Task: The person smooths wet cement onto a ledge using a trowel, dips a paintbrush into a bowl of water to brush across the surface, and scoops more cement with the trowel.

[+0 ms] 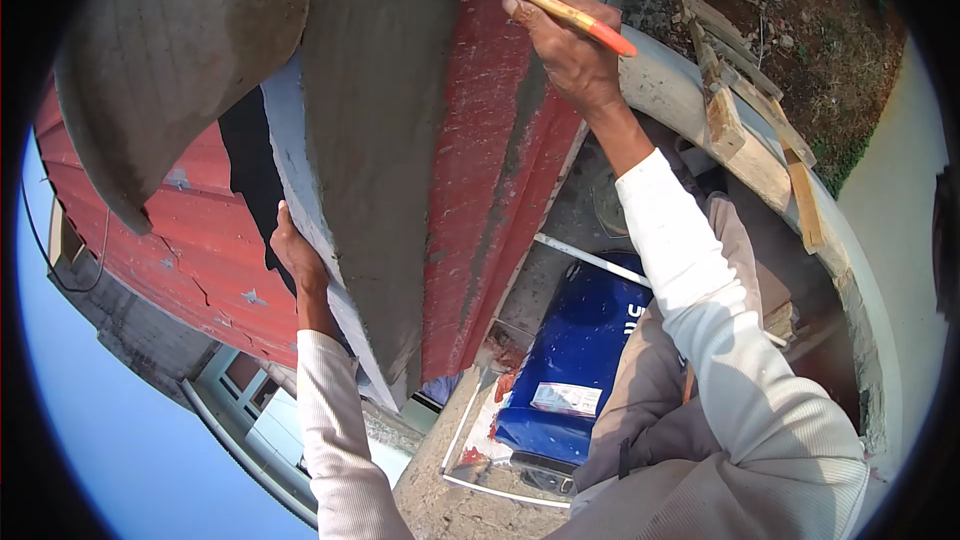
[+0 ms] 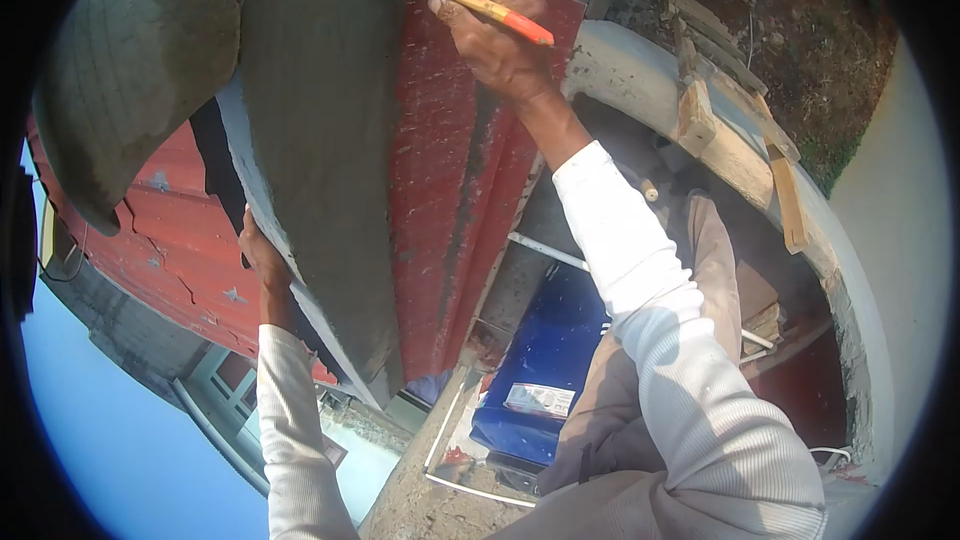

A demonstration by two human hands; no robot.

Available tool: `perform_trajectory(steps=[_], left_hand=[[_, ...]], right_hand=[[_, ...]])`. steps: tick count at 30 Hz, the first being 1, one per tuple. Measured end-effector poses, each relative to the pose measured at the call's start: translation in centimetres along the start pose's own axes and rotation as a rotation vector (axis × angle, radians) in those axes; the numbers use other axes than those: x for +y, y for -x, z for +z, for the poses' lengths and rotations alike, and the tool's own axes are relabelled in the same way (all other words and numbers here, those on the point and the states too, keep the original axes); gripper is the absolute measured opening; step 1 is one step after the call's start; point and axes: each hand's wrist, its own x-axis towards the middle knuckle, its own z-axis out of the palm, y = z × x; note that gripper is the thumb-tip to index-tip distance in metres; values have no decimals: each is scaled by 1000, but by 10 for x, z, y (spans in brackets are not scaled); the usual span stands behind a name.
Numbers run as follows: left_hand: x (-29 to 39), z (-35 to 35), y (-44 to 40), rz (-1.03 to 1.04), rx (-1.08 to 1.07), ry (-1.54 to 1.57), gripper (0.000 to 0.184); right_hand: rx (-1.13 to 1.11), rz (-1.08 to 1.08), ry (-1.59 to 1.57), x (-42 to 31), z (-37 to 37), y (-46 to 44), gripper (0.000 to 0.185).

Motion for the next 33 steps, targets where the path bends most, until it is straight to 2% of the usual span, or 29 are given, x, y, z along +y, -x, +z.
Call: perform_trajectory(steps=[1,2,4,6,9,10,11,12,15,19,22,24,27,30,31,33], left_hand=[[0,-1,-1,-5,-8,-5,58],[3,1,2,-5,-9,4,59],[5,1,5,-19,-11,24,59],[9,3,7,-38,-25,39,60],[19,8,16,-1,-39,47,61],[17,7,15,-17,-53,48,61],[14,3,11,-35,-65,48,61],[11,0,10,-53,-76,47,61],[10,0,9,-19,-71,6,62],[6,-5,6,-22,-69,-40,62],[10,1,8,8,-50,-36,63],[11,2,10,12,-45,-19,64],[14,4,11,26,-27,-42,63],[-6,-6,-5,16,-41,-93,57],[-9,-8,-6,12,-42,-108,56],[3,-6,0,9,-33,-144,55]], right_hand=[[-73,59,-15,-14,12,25,22],[-56,243,-205,-37,23,53,21],[-206,306,-326,-52,39,123,24],[-256,428,-363,-86,42,149,27],[-448,362,-397,-66,28,137,26],[-353,266,-380,-49,27,122,22],[-556,286,-217,-26,15,98,23],[-392,618,-338,-28,7,67,28],[-140,645,-350,34,-3,18,33],[135,607,-670,51,4,4,43],[71,702,-732,2,26,55,36],[-150,898,-528,-39,15,84,32],[-252,682,-481,-65,6,106,33],[-131,851,-544,-69,-14,53,36],[-8,695,-476,-55,-12,36,39],[163,554,-366,-35,-10,-5,33]])
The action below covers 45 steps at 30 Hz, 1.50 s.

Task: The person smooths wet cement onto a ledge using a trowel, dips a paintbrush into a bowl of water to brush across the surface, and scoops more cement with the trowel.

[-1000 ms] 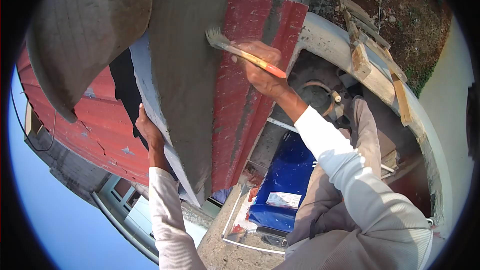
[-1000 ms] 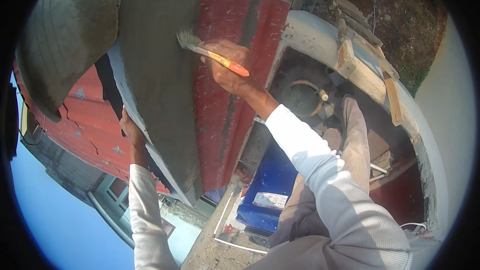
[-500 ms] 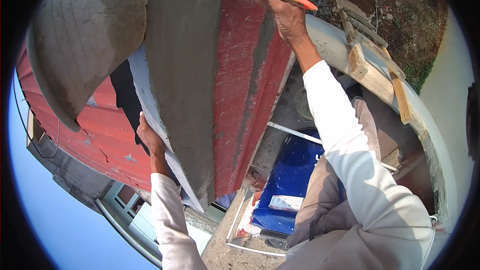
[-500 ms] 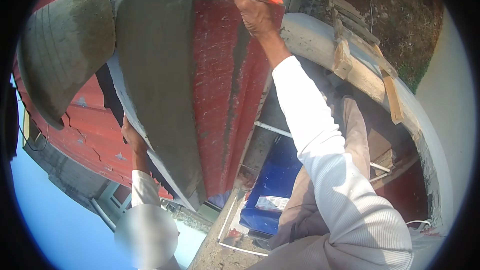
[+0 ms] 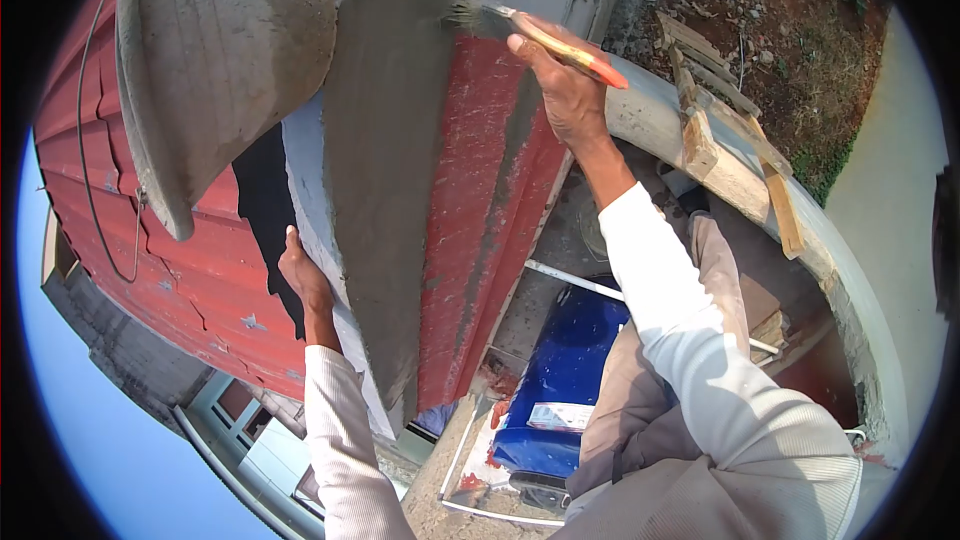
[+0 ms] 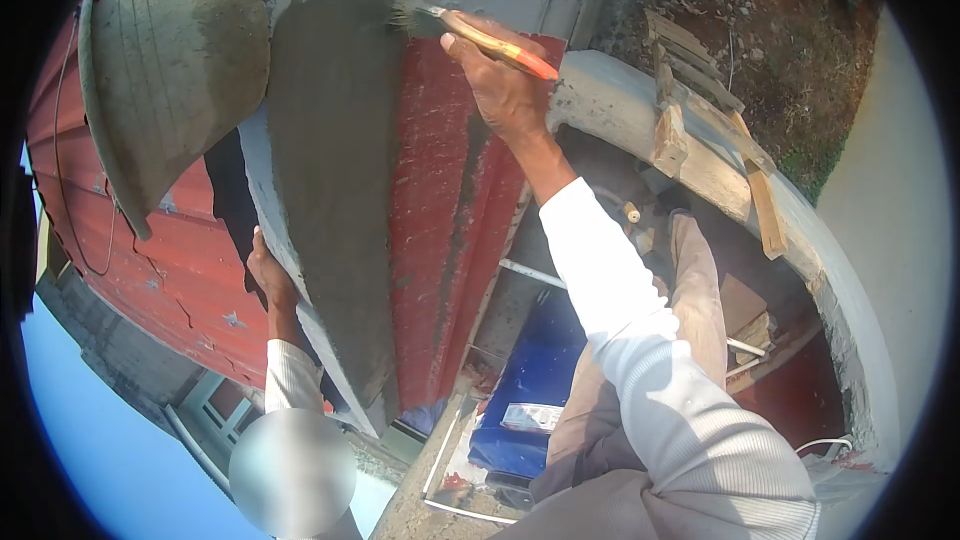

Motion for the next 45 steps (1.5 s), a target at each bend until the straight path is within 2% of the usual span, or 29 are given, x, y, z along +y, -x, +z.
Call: perform_trajectory(steps=[1,5,6,7,8,9,12,13,15,16,18,20,23,25,26,28,30,33,35,37,40,41,43,44,45], left_hand=[[-2,0,-2,4,9,-6,55],[-8,-1,-7,-20,29,-22,54],[-7,-1,-8,-34,30,-24,54],[-5,1,-7,-14,48,-5,55],[-2,5,-4,6,69,16,57],[0,9,-2,22,91,39,60],[14,16,6,19,107,96,60],[15,13,7,26,130,26,61],[12,4,0,-33,75,-149,67],[10,9,1,10,145,-125,69],[25,4,5,-94,88,-192,67],[26,7,11,-36,141,-153,67],[30,4,19,30,142,-53,66],[18,2,17,87,129,61,66],[6,-1,17,91,87,189,65],[-10,-8,12,124,15,459,64],[-35,-23,18,117,27,382,65],[-102,-58,24,86,88,131,65],[-137,-83,43,15,121,-102,64],[-172,-99,60,-35,102,-197,65],[-207,-85,70,-138,137,-327,67],[-217,-81,72,-179,156,-376,68],[-202,-77,79,-141,187,-268,67],[-199,-79,83,-126,203,-220,66],[-203,-81,84,-121,192,-238,65]], right_hand=[[24,-8,-93,-4,5,-20,33],[-94,-358,42,-8,38,-25,29],[-113,-230,7,-14,50,6,27],[-132,-330,11,-8,58,30,25],[-209,-283,23,-8,55,57,24],[-320,-338,65,-11,50,75,25],[-394,-317,52,-27,39,86,24],[-324,-272,27,-37,42,77,22],[-168,-433,204,-45,48,43,21],[-121,-394,222,-43,51,34,22],[-112,-697,516,-31,58,32,19],[-192,-491,232,-27,77,70,27],[-297,-367,178,-27,100,163,23],[-376,-416,83,-13,111,223,24],[-459,-488,130,-2,113,251,27],[-645,-482,148,2,114,295,35],[-838,-457,128,7,106,316,41],[-813,-549,110,-1,106,285,37],[-629,-706,147,-11,108,226,21],[-500,-721,298,-18,94,174,17],[-276,-932,410,-26,93,162,14],[-314,-903,397,-23,99,181,15],[-398,-857,325,-15,121,232,18],[-490,-926,397,-6,130,262,30],[-557,-866,409,-2,136,295,38]])
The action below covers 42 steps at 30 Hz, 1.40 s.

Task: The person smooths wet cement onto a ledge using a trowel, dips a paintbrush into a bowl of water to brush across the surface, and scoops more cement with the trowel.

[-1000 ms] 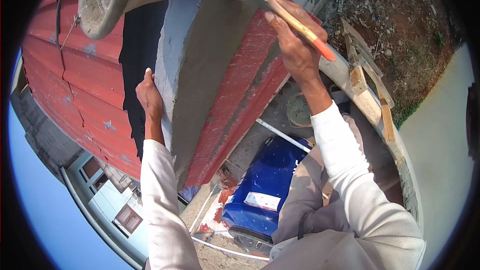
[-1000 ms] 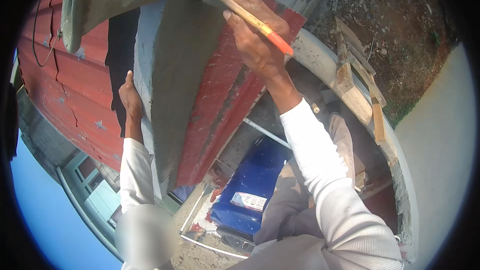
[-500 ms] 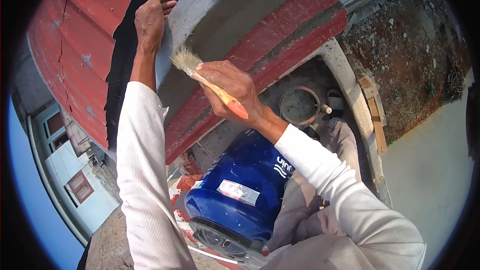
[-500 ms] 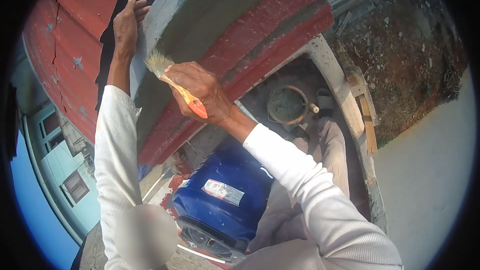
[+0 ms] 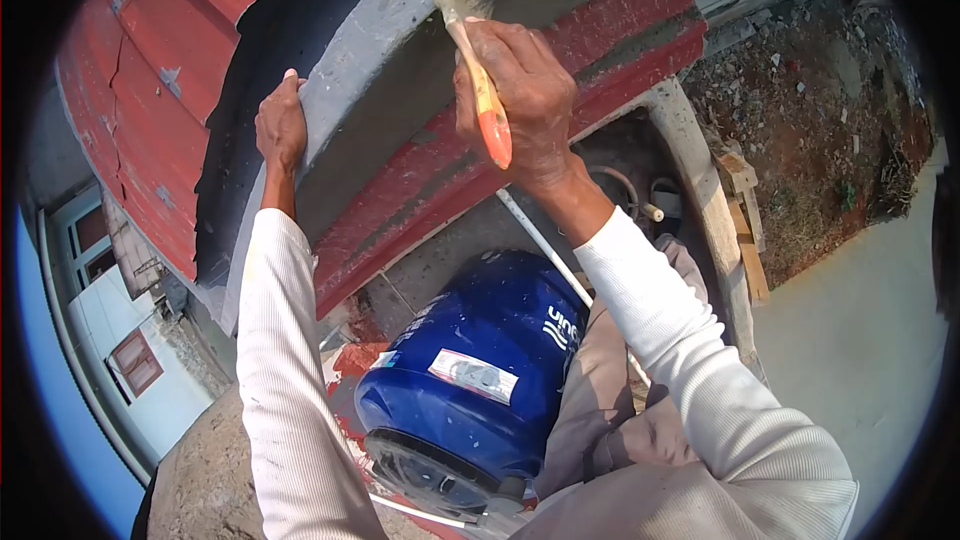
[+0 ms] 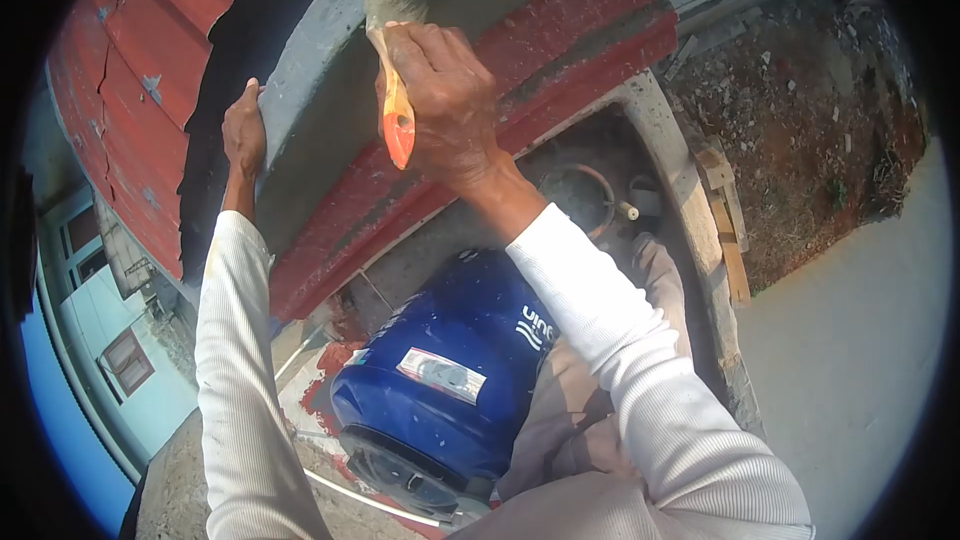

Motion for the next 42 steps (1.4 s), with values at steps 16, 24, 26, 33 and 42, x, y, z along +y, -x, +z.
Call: perform_trajectory(steps=[16,24,26,33,42], left_hand=[[7,-3,3,-38,5,8,60],[7,-2,-3,4,26,6,60],[7,0,-2,-8,21,29,60],[-1,4,-8,6,18,26,60],[-9,8,-12,20,38,2,60]], right_hand=[[13,168,250,75,-91,-52,22],[-89,262,-371,-31,-4,23,32],[-71,347,-446,-25,-15,18,29],[375,1053,-1003,86,-54,31,45],[500,1004,-1426,76,-68,-19,37]])
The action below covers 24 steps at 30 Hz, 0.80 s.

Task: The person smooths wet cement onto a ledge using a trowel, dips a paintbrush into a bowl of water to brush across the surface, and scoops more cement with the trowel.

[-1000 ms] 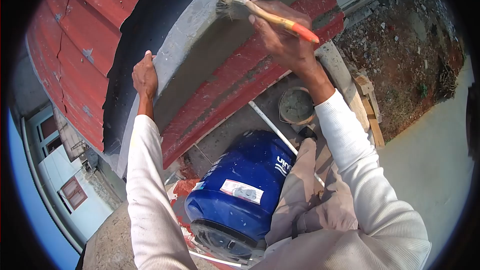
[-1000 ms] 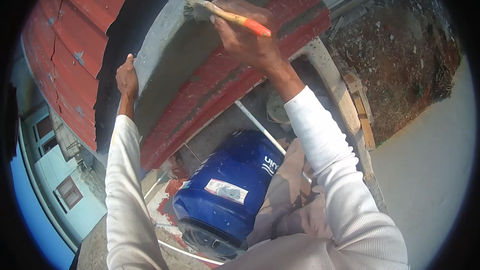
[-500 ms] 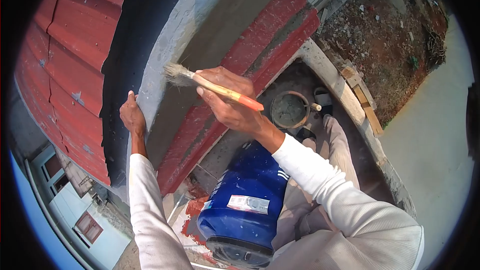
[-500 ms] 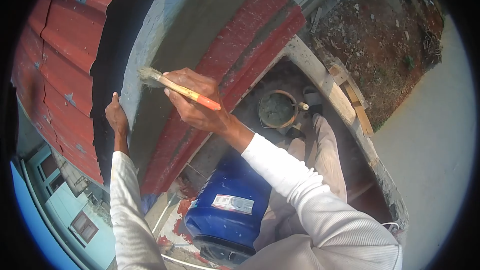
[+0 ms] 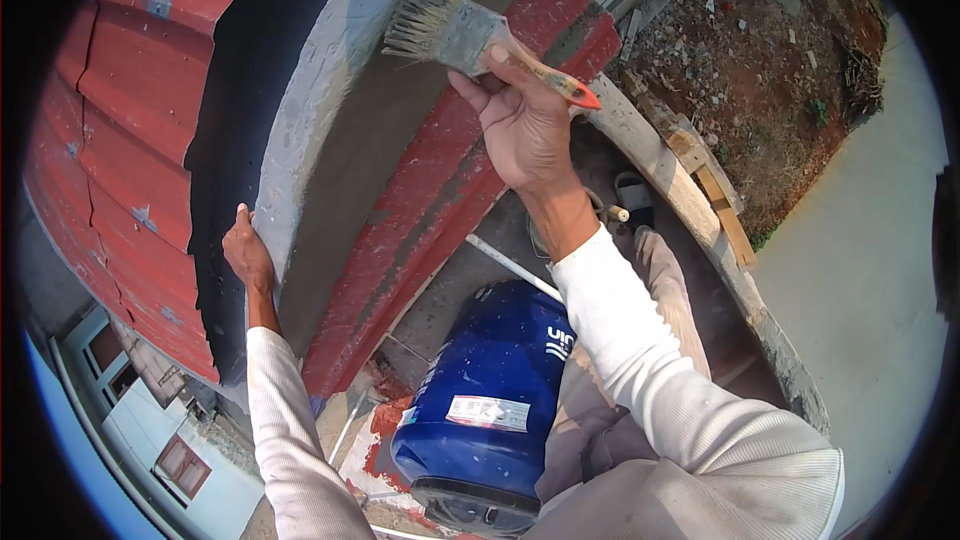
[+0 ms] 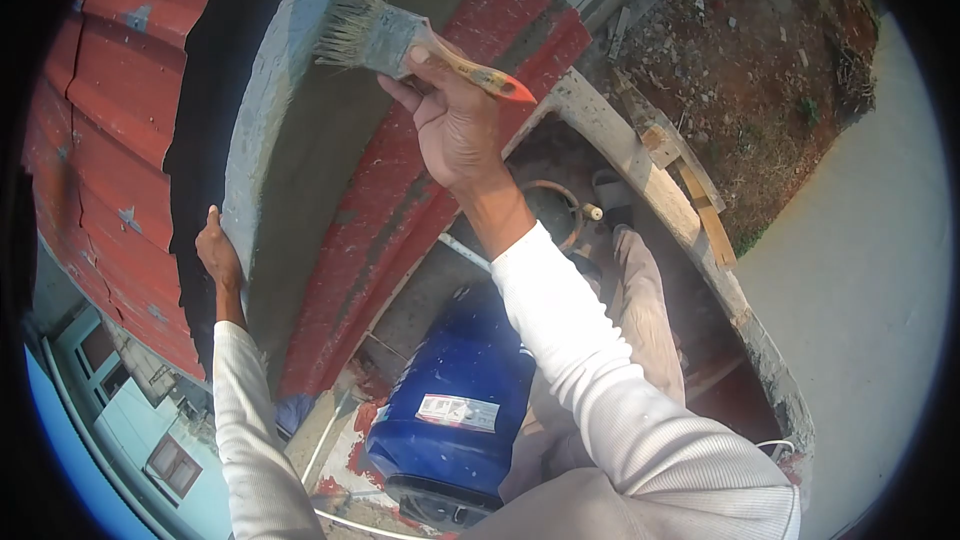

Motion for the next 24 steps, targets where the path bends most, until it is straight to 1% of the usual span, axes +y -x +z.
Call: perform_trajectory(steps=[2,5,8,11,12,15,18,21,23,24], left_hand=[[5,-1,3,-6,-3,10,60],[5,-3,3,11,0,24,61],[-7,0,-1,23,3,13,61],[-3,2,-4,23,-5,16,61],[-4,-1,-2,19,-17,7,61],[-7,2,-3,19,5,30,62],[-7,2,-3,17,13,44,62],[-9,1,-4,8,-14,13,61],[-17,4,-9,30,-6,13,60],[-19,5,-10,27,-5,28,60]], right_hand=[[53,32,-34,15,-9,-9,29],[285,45,8,36,-77,-8,23],[344,57,26,32,-118,2,17],[229,15,-13,-4,-79,-5,14],[159,5,-11,-16,-61,-13,24],[-14,-26,-72,-36,-15,-43,24],[65,20,-48,-19,-42,-64,23],[240,20,7,-3,-102,-62,22],[251,11,8,-3,-138,-58,20],[255,4,12,-9,-137,-57,19]])
